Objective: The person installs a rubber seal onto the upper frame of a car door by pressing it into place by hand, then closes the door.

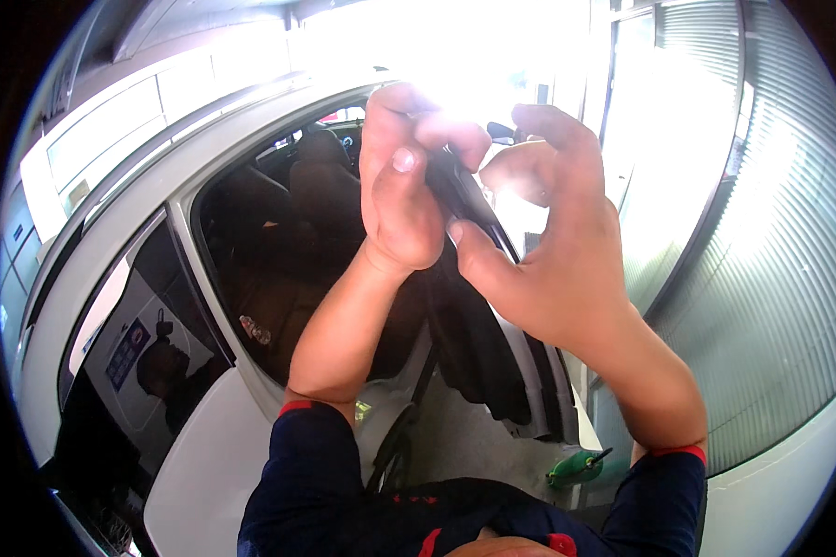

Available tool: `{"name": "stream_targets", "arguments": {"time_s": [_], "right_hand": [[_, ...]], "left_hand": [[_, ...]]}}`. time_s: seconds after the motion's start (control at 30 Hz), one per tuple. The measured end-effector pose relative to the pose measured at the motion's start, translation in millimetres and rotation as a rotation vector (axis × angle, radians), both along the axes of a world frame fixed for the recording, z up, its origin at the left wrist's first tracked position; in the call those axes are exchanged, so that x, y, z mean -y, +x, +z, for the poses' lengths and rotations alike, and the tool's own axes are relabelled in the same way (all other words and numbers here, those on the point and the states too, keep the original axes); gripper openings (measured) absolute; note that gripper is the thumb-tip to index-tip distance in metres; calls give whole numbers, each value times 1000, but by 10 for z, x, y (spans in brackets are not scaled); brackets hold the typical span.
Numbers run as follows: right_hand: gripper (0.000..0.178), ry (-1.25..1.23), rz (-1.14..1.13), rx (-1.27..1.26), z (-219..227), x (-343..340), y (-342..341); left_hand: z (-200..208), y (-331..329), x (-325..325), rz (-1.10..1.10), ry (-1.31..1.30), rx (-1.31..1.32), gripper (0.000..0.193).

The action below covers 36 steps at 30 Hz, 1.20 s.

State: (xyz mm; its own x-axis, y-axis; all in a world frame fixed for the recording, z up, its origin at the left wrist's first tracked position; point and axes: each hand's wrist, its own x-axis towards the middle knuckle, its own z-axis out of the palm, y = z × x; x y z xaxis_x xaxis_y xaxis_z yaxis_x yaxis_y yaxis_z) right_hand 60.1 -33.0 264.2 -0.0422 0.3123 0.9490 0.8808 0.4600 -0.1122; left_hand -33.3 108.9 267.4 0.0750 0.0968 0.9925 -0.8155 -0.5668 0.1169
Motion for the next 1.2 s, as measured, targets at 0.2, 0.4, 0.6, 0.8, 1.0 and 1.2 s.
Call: {"name": "stream_targets", "arguments": {"time_s": [0.2,0.4,0.6,0.8,1.0,1.2], "right_hand": [[74,-83,85,68,-170,186,243],[73,-122,321,-89,-554,354,502],[74,-173,408,-234,-1016,418,864],[69,-153,401,-378,-1318,442,1140],[66,-167,398,-435,-1509,464,1294],[64,-199,429,-523,-1628,433,1366]], "left_hand": [[-6,-65,-53,103,46,-22,56],[0,-79,-92,128,62,-39,61],[10,-135,-172,100,125,-81,57],[48,-80,-134,127,191,-95,57],[74,-106,-125,234,261,-71,56],[70,-87,-141,277,284,-75,55]]}}
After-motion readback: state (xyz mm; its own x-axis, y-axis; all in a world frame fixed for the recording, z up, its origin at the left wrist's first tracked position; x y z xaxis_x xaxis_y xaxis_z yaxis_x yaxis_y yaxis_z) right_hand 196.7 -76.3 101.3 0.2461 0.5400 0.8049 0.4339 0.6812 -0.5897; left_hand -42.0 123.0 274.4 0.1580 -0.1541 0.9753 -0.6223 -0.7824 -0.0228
